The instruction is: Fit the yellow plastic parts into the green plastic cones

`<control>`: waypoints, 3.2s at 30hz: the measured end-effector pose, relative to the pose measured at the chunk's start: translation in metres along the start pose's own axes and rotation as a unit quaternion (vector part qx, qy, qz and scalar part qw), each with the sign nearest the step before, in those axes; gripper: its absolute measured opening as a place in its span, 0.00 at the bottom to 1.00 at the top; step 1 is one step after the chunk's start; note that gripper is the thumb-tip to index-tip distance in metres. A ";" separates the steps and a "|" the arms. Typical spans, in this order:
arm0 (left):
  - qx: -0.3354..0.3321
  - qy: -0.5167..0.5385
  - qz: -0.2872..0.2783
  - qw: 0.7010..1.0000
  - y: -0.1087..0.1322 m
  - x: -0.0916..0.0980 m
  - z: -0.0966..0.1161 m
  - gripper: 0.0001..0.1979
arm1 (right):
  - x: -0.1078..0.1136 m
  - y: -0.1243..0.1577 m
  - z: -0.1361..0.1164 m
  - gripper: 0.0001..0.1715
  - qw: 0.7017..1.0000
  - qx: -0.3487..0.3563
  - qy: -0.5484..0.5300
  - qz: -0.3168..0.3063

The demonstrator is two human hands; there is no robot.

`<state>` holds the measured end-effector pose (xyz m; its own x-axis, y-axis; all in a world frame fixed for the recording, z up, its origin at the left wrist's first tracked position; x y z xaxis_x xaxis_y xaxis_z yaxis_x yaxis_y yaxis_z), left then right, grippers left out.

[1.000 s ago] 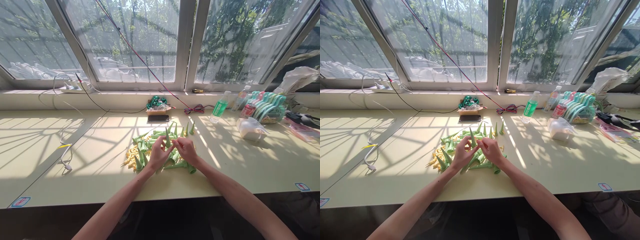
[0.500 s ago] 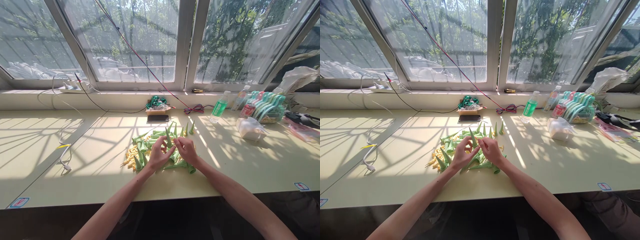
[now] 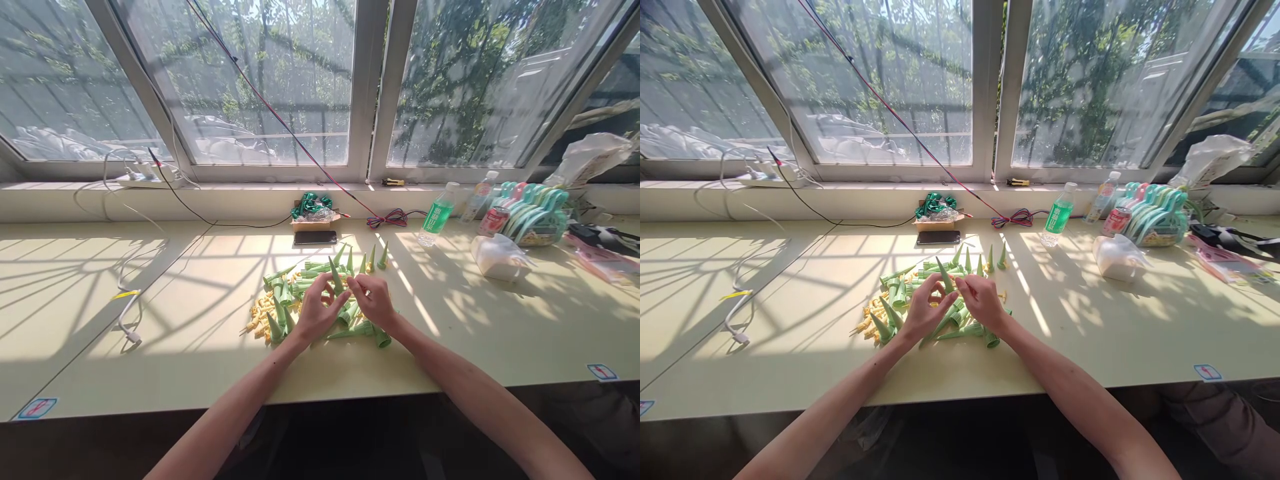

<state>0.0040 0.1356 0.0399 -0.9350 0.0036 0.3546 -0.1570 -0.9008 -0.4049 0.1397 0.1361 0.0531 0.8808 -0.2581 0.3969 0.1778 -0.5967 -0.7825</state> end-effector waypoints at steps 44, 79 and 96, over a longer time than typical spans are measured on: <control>-0.069 -0.021 0.078 0.994 0.004 0.009 0.011 0.09 | -0.008 0.003 0.005 0.30 0.999 -0.009 -0.031 -0.027; -0.039 -0.089 0.103 0.990 0.008 0.020 0.033 0.10 | -0.017 0.004 -0.002 0.19 0.995 0.038 -0.056 -0.080; -0.189 -0.136 0.104 0.967 0.003 0.000 0.040 0.07 | -0.004 0.009 0.008 0.23 0.999 0.024 0.028 -0.015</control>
<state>0.0162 0.1160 0.0724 -0.8490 -0.3218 0.4192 -0.1269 -0.6459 -0.7528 0.1407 0.1379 0.0409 0.8489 -0.2847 0.4453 0.2253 -0.5673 -0.7921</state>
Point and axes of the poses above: each hand's wrist, its own y-axis away from the middle knuckle, its own x-axis out of the back of the hand, z = x × y, the point moved 8 cm from there along -y, towards the middle knuckle, and after that the axes turned 6 degrees about x, right-handed, at the moved point
